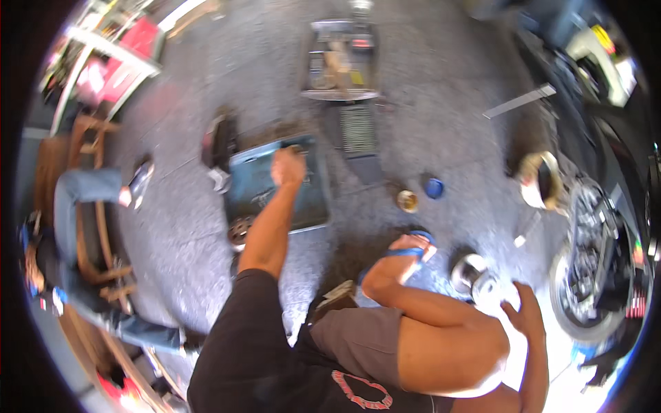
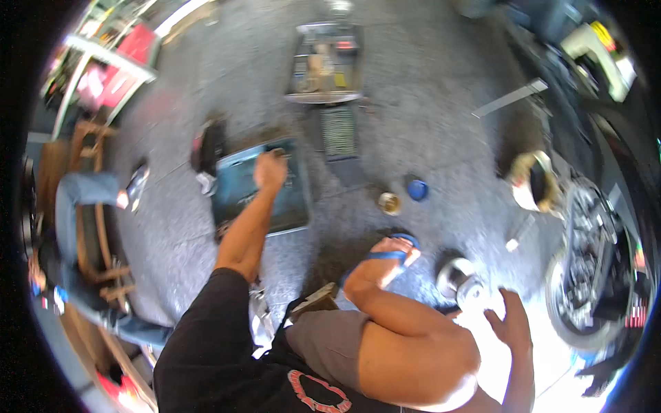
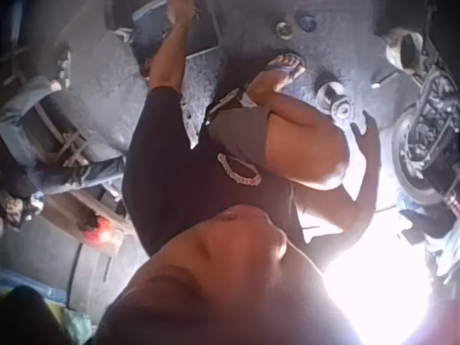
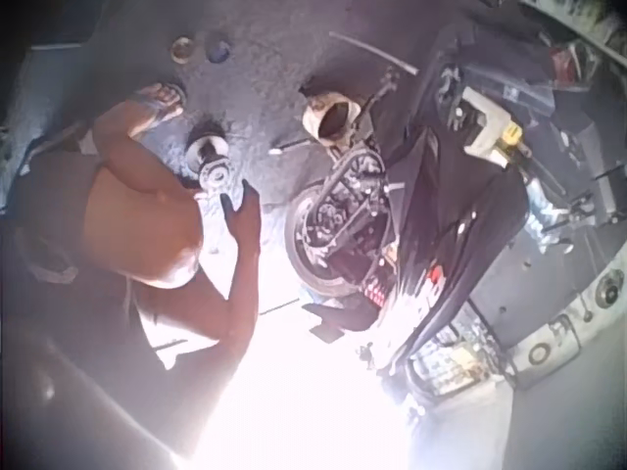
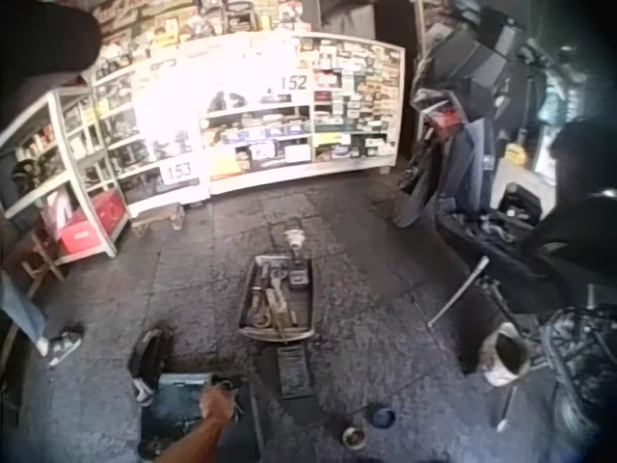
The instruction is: The person assembles a motorcycle variator by placing rollers into the housing, applies grease from a small container to the center by hand, and fits the assembly onto the engine crankshaft before inspecting the drive belt.
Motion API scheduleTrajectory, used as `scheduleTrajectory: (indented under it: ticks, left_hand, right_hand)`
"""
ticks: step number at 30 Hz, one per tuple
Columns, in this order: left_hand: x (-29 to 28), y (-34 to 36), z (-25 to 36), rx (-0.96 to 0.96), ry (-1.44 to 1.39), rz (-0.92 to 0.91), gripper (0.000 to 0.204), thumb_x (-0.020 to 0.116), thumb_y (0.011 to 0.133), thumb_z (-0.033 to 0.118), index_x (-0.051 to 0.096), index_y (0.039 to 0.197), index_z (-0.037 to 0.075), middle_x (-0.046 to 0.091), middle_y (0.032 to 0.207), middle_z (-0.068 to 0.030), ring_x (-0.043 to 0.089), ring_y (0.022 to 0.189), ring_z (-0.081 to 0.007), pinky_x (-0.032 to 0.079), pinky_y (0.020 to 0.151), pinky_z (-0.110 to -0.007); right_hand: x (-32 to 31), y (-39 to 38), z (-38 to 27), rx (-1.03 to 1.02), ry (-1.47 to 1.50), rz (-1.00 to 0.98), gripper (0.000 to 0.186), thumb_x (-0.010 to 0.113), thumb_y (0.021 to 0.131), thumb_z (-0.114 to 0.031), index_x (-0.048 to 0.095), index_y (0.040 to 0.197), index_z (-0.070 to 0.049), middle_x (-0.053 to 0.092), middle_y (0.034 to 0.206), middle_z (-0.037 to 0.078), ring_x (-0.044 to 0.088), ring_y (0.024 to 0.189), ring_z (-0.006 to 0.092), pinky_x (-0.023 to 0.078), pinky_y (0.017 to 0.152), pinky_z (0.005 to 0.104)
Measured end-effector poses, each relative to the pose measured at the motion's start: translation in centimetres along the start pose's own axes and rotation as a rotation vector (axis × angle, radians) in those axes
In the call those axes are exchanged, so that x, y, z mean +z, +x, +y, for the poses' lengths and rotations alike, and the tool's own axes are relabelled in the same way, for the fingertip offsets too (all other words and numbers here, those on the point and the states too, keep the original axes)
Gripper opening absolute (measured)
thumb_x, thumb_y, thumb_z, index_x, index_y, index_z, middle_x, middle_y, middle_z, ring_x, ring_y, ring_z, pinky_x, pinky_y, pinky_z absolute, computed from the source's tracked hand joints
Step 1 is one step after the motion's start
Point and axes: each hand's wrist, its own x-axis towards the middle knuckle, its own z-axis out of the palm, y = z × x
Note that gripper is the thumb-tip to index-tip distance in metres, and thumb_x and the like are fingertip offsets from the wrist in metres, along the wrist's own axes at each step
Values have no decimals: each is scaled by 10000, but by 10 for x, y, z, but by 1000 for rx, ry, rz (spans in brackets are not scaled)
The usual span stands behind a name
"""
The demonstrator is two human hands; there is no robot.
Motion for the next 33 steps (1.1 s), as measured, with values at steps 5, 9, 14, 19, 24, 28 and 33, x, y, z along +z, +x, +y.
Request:
scheduleTrajectory:
  ticks: [5, 9, 14, 19, 24, 28, 33]
  left_hand:
    - [25, 23, -54, 280, -125, 20, 296, 576, 874, 264, 730, 1069, 102, 703, 1069, -165, 638, 1038, -359, 492, 915, -451]
    - [33, 44, -66, 188, -239, -109, 334, 631, 827, 315, 715, 868, -6, 708, 895, -231, 680, 892, -399, 523, 812, -458]
    - [20, 26, -47, -186, -266, 142, 417, 618, 846, 383, 727, 907, -15, 725, 941, -203, 705, 875, -378, 539, 819, -466]
    - [0, 45, -63, -578, -231, 229, 515, 653, 807, 447, 729, 962, -37, 723, 983, -214, 706, 924, -379, 541, 840, -470]
    - [-15, -38, 1, -246, -752, 55, 383, 597, 873, 309, 706, 953, -50, 716, 907, -197, 688, 819, -307, 521, 737, -440]
    - [-56, -147, 106, 65, -985, -423, 229, 588, 886, 176, 671, 942, -30, 613, 745, -13, 531, 673, -99, 431, 586, -300]
    - [-101, -267, 228, 373, -1217, -1036, 197, 629, 891, 164, 652, 954, -22, 576, 686, -18, 514, 603, -81, 419, 538, -290]
  right_hand:
    - [-12, 16, -10, -24, 1, 33, 598, 728, 831, -317, 544, 1315, -20, 590, 1206, 213, 557, 1139, 388, 446, 978, 441]
    - [-17, 10, 3, -43, -7, 89, 613, 704, 848, -354, 526, 1334, -27, 576, 1239, 213, 566, 1132, 390, 452, 978, 450]
    - [-14, -10, 5, 12, 7, 121, 601, 723, 841, -335, 535, 1322, -29, 582, 1236, 207, 571, 1145, 375, 463, 971, 437]
    - [-9, -14, 5, 51, 24, 78, 612, 734, 837, -345, 539, 1326, -34, 590, 1250, 193, 577, 1153, 366, 470, 972, 433]
    - [-11, -24, 0, 150, 68, 24, 617, 735, 840, -342, 536, 1341, -41, 588, 1284, 198, 587, 1158, 362, 473, 976, 423]
    - [-16, -9, -18, 135, 240, 25, 539, 730, 854, -276, 571, 1298, -14, 658, 1175, 206, 672, 1018, 307, 529, 875, 392]
    - [-1, 11, -29, 135, 755, 9, 444, 670, 921, -228, 575, 1245, 61, 694, 1048, 158, 667, 920, 197, 530, 827, 337]
